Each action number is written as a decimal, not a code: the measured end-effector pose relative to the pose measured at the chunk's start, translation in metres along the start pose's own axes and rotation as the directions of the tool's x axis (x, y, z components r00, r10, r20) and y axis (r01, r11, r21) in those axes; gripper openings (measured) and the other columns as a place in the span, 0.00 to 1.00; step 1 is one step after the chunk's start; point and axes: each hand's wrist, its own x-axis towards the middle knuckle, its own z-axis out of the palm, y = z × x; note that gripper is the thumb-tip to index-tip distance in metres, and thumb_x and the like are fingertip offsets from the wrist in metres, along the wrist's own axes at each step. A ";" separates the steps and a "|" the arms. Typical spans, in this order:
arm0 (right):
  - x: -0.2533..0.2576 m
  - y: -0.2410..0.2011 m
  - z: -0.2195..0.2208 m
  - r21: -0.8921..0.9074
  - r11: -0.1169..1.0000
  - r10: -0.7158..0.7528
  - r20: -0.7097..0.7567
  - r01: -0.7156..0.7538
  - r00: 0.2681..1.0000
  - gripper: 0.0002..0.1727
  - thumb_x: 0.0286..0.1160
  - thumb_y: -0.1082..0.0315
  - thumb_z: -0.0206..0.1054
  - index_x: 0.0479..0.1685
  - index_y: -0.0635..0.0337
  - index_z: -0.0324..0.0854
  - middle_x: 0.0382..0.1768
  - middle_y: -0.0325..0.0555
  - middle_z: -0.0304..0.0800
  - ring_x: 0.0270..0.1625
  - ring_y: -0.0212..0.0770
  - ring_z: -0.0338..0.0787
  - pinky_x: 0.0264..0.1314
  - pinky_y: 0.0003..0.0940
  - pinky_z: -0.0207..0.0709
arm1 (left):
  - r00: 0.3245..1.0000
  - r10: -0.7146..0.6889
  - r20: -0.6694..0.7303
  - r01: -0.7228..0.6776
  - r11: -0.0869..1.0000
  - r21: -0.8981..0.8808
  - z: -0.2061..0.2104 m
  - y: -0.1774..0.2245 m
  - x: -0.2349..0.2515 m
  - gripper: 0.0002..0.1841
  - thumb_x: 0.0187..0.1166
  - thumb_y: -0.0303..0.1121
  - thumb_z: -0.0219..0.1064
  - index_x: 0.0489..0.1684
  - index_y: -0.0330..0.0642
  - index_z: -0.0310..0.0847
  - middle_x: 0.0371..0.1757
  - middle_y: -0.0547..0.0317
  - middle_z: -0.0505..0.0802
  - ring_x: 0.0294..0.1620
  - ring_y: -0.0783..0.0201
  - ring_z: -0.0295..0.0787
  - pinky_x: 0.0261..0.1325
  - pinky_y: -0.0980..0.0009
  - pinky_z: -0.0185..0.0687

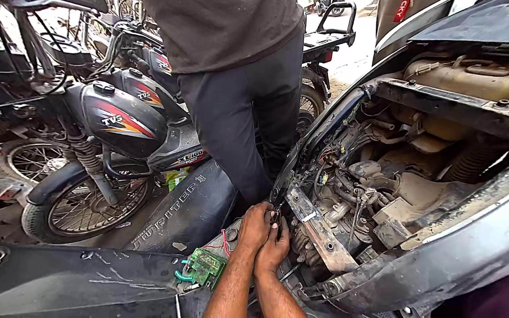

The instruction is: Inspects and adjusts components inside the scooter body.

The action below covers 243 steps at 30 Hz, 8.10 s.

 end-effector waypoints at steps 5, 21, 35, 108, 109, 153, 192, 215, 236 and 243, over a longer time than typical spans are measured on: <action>0.010 0.002 0.009 -0.021 0.993 0.113 -0.070 -0.114 0.991 0.17 0.85 0.56 0.67 0.67 0.49 0.87 0.52 0.43 0.96 0.56 0.42 0.93 0.61 0.51 0.83 | 0.999 0.042 -0.005 -0.042 0.998 -0.056 -0.005 -0.004 -0.001 0.13 0.84 0.38 0.67 0.63 0.56 0.84 0.45 0.64 0.95 0.50 0.61 0.92 0.60 0.50 0.88; 0.013 0.011 0.006 -0.045 0.999 -0.013 -0.056 0.011 0.998 0.12 0.89 0.64 0.59 0.56 0.61 0.83 0.39 0.47 0.92 0.45 0.43 0.92 0.51 0.47 0.84 | 0.999 -0.028 0.045 0.015 0.961 0.275 -0.017 0.026 -0.008 0.13 0.74 0.52 0.70 0.41 0.58 0.93 0.46 0.67 0.94 0.53 0.62 0.91 0.56 0.51 0.88; 0.015 0.011 0.016 0.096 0.991 0.108 -0.148 -0.094 0.983 0.15 0.85 0.62 0.66 0.61 0.60 0.85 0.44 0.46 0.95 0.49 0.41 0.92 0.55 0.47 0.84 | 0.992 0.126 0.006 -0.124 0.984 -0.126 0.006 -0.003 0.002 0.05 0.77 0.41 0.74 0.36 0.53 0.92 0.66 0.62 0.85 0.71 0.58 0.79 0.71 0.50 0.80; 0.001 0.043 -0.014 0.177 0.984 -0.004 0.173 -0.027 0.985 0.10 0.80 0.70 0.67 0.56 0.58 0.81 0.37 0.43 0.94 0.25 0.40 0.93 0.29 0.38 0.92 | 0.981 -0.187 0.048 0.183 0.980 0.074 -0.031 -0.015 -0.025 0.08 0.83 0.39 0.69 0.51 0.53 0.91 0.48 0.57 0.93 0.44 0.55 0.91 0.53 0.45 0.88; 0.001 0.043 -0.014 0.180 0.983 -0.006 0.174 -0.026 0.985 0.10 0.80 0.70 0.67 0.56 0.58 0.82 0.38 0.43 0.94 0.26 0.40 0.93 0.29 0.38 0.92 | 0.981 -0.180 0.079 0.177 0.983 0.036 -0.029 -0.015 -0.024 0.07 0.82 0.39 0.69 0.48 0.54 0.92 0.48 0.59 0.92 0.43 0.57 0.91 0.51 0.47 0.88; -0.003 0.046 -0.019 0.279 0.959 -0.036 0.319 -0.057 0.947 0.17 0.90 0.62 0.50 0.49 0.60 0.83 0.33 0.48 0.87 0.34 0.42 0.89 0.36 0.42 0.86 | 0.985 0.064 0.163 -0.089 0.984 0.154 -0.010 0.008 -0.016 0.14 0.80 0.49 0.69 0.61 0.71 0.90 0.47 0.64 0.89 0.46 0.62 0.89 0.50 0.51 0.89; 0.033 0.005 -0.031 -0.046 0.988 0.152 0.442 -0.147 0.884 0.30 0.93 0.40 0.42 0.83 0.47 0.66 0.36 0.46 0.94 0.30 0.43 0.94 0.32 0.41 0.90 | 0.996 -0.001 -0.094 -0.004 0.999 -0.048 -0.037 0.001 -0.010 0.21 0.81 0.55 0.67 0.21 0.54 0.85 0.30 0.64 0.86 0.30 0.61 0.83 0.34 0.51 0.81; 0.026 0.022 -0.040 -0.035 0.999 0.021 0.464 -0.005 0.886 0.33 0.89 0.45 0.42 0.93 0.42 0.59 0.81 0.46 0.76 0.80 0.43 0.77 0.82 0.53 0.69 | 0.886 -0.460 0.055 0.327 0.537 -0.778 0.020 0.033 -0.027 0.09 0.83 0.36 0.70 0.35 0.43 0.91 0.34 0.53 0.93 0.33 0.58 0.87 0.37 0.58 0.84; 0.027 0.026 -0.044 0.115 0.991 0.016 0.399 -0.068 0.917 0.33 0.92 0.49 0.35 0.84 0.55 0.72 0.38 0.50 0.90 0.24 0.41 0.86 0.27 0.39 0.85 | 0.957 -0.038 0.287 0.032 0.999 0.023 -0.003 0.017 -0.011 0.23 0.93 0.54 0.49 0.38 0.50 0.84 0.41 0.58 0.87 0.45 0.56 0.87 0.51 0.48 0.84; 0.028 0.024 -0.044 0.114 0.992 0.005 0.331 -0.045 0.943 0.37 0.91 0.38 0.37 0.64 0.54 0.85 0.51 0.47 0.92 0.56 0.39 0.91 0.63 0.45 0.84 | 0.956 0.193 0.219 -0.232 0.959 0.165 0.008 0.012 -0.024 0.23 0.92 0.52 0.47 0.35 0.50 0.84 0.41 0.60 0.84 0.51 0.58 0.85 0.60 0.56 0.83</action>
